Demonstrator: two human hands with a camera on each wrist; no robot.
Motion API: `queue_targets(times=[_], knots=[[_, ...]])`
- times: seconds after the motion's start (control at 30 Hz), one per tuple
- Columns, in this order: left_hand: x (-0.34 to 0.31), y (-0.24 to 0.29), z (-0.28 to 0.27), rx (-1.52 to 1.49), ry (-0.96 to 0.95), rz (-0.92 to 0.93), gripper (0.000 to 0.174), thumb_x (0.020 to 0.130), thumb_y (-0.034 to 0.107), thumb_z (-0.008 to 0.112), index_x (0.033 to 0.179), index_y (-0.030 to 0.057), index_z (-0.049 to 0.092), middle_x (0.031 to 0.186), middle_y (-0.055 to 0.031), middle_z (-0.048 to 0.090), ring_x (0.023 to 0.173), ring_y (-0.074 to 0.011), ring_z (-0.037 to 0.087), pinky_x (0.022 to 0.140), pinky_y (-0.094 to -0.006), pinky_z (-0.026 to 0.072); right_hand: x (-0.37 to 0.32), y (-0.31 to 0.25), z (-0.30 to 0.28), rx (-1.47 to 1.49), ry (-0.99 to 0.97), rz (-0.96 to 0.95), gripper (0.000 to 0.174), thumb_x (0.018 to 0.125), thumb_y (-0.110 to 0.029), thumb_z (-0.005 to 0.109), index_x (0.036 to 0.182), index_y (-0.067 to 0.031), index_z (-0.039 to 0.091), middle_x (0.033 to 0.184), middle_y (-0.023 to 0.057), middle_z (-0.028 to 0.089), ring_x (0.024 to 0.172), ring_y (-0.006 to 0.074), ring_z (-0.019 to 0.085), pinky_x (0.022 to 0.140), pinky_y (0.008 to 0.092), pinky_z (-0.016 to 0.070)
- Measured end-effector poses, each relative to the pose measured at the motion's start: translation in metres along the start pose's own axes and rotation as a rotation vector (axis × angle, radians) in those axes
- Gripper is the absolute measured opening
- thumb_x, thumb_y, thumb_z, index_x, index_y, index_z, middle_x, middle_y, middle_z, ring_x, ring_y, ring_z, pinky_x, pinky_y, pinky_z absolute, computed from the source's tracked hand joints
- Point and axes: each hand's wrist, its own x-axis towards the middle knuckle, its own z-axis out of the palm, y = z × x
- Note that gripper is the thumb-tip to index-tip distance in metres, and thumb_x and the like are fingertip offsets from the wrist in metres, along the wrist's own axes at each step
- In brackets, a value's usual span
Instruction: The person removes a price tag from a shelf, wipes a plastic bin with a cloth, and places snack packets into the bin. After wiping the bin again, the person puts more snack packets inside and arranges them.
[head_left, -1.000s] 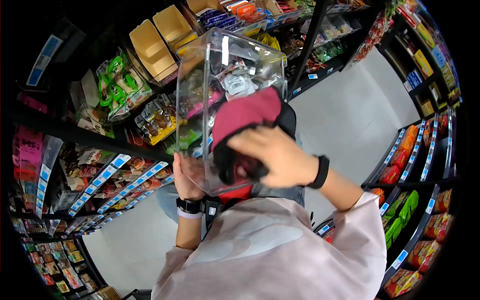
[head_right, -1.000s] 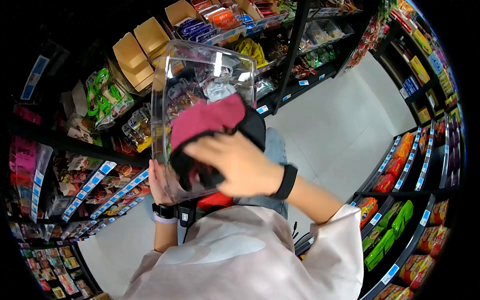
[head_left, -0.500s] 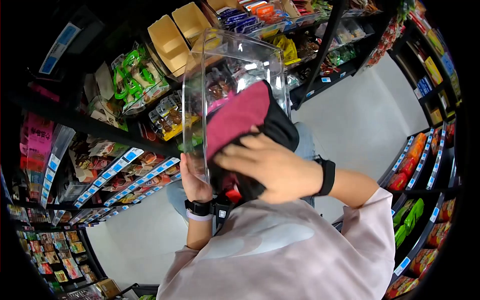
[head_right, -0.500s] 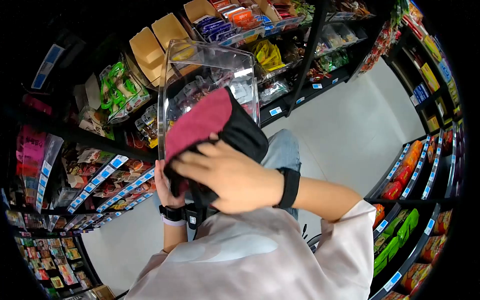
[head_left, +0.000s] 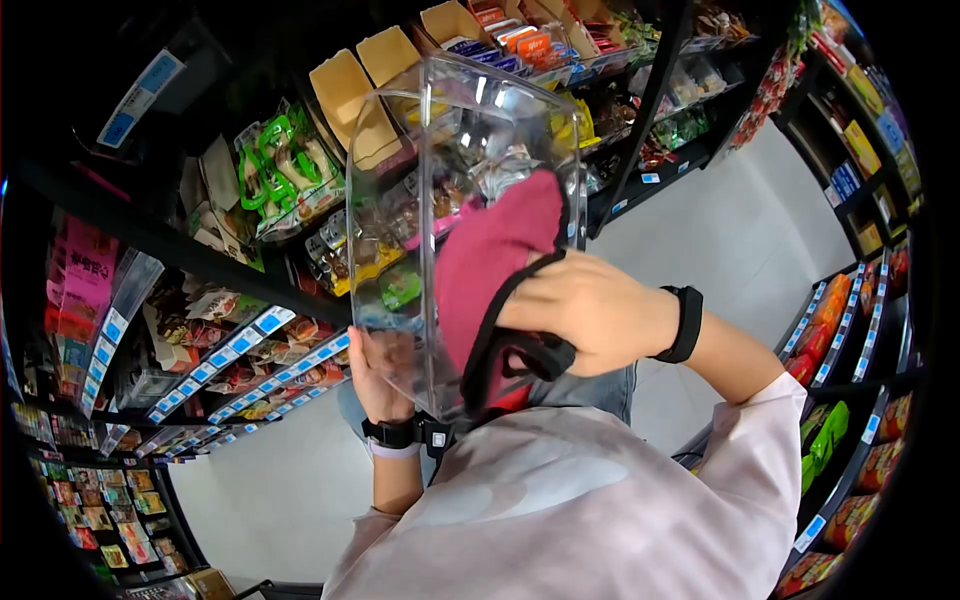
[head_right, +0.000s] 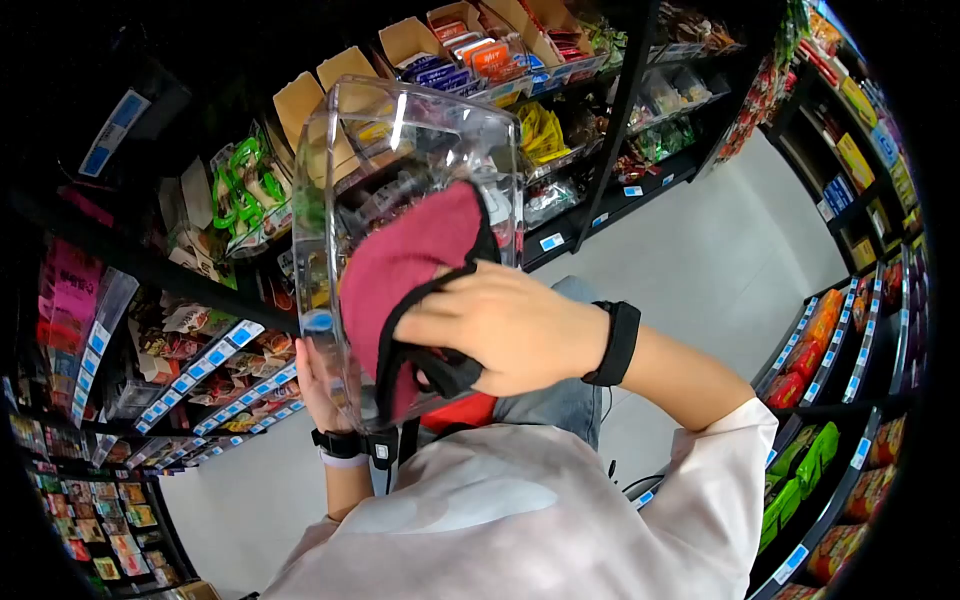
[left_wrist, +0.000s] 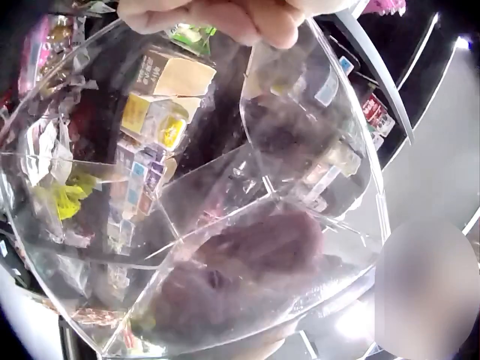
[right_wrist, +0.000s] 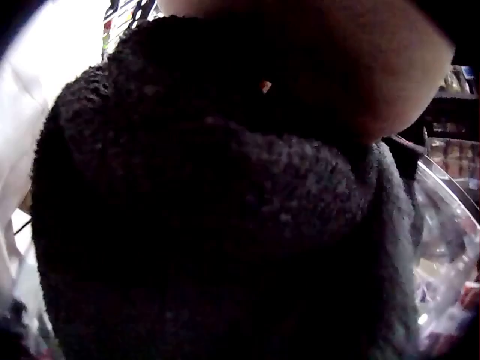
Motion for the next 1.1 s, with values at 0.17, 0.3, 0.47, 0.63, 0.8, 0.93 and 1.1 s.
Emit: queue_targets(times=[0.17, 0.3, 0.47, 0.63, 0.8, 0.93, 1.1], knots=[[-0.011, 0.0, -0.001, 0.06, -0.008, 0.052, 0.05, 0.099, 0.036, 0.037, 0.054, 0.0138, 0.036, 0.05, 0.0016, 0.033, 0.053, -0.0109, 0.034, 0.069, -0.0278, 0.0395, 0.014, 0.003, -0.018, -0.177, 0.294, 0.104, 0.037, 0.08, -0.03, 0.062, 0.107, -0.0077, 0.051, 0.086, 0.0114, 0.057, 0.083, 0.0317, 0.054, 0.07, 0.0399, 0.0422], [-0.018, -0.001, -0.006, 0.147, -0.064, 0.121, 0.047, 0.099, 0.033, 0.036, 0.056, 0.0141, 0.034, 0.051, 0.0013, 0.032, 0.055, -0.012, 0.033, 0.076, -0.0292, 0.0394, 0.03, 0.004, -0.033, -0.169, 0.454, 0.071, 0.043, 0.078, -0.026, 0.064, 0.113, -0.0052, 0.049, 0.092, 0.0154, 0.058, 0.089, 0.0356, 0.054, 0.078, 0.0428, 0.0434], [-0.008, -0.002, -0.027, -0.051, -0.157, 0.188, 0.043, 0.099, 0.034, 0.037, 0.061, 0.0144, 0.038, 0.055, 0.0015, 0.034, 0.06, -0.0122, 0.037, 0.077, -0.0302, 0.041, 0.038, 0.01, -0.03, -0.128, 0.626, 0.136, 0.039, 0.082, -0.021, 0.062, 0.116, -0.0049, 0.048, 0.099, 0.0182, 0.058, 0.093, 0.0352, 0.053, 0.082, 0.0404, 0.0423], [-0.017, 0.004, -0.016, -0.131, -0.104, 0.106, 0.036, 0.097, 0.039, 0.042, 0.071, 0.0145, 0.051, 0.068, 0.0018, 0.048, 0.071, -0.0135, 0.048, 0.084, -0.0325, 0.04, 0.027, 0.038, -0.02, 0.075, 0.622, 0.33, 0.043, 0.086, -0.027, 0.06, 0.119, -0.0022, 0.049, 0.108, 0.0185, 0.058, 0.101, 0.034, 0.053, 0.09, 0.037, 0.0406], [-0.014, 0.006, -0.003, -0.241, 0.11, 0.281, 0.032, 0.097, 0.036, 0.038, 0.1, 0.0107, 0.057, 0.068, -0.0015, 0.052, 0.068, -0.0126, 0.045, 0.079, -0.0356, 0.0372, 0.01, 0.04, -0.016, 0.019, 0.561, 0.479, 0.045, 0.086, -0.029, 0.058, 0.12, -0.0005, 0.049, 0.115, 0.0219, 0.054, 0.11, 0.0362, 0.049, 0.095, 0.0394, 0.0376], [0.001, 0.011, -0.017, -0.2, -0.023, 0.328, 0.027, 0.096, 0.035, 0.044, 0.097, 0.0113, 0.058, 0.073, -0.0001, 0.051, 0.069, -0.015, 0.044, 0.08, -0.0342, 0.0375, 0.004, 0.019, -0.002, -0.109, 0.413, 0.379, 0.037, 0.08, -0.023, 0.063, 0.108, -0.0019, 0.054, 0.1, 0.0177, 0.057, 0.096, 0.0367, 0.051, 0.087, 0.0407, 0.0403], [0.022, 0.013, -0.034, -0.335, -0.415, 0.346, 0.04, 0.095, 0.029, 0.048, 0.059, 0.0126, 0.041, 0.059, 0.0006, 0.04, 0.065, -0.0149, 0.039, 0.072, -0.0324, 0.035, -0.01, -0.016, 0.029, 0.026, 0.272, 0.217, 0.03, 0.074, -0.02, 0.066, 0.096, -0.0012, 0.057, 0.087, 0.0135, 0.06, 0.079, 0.0313, 0.05, 0.071, 0.038, 0.0423]])
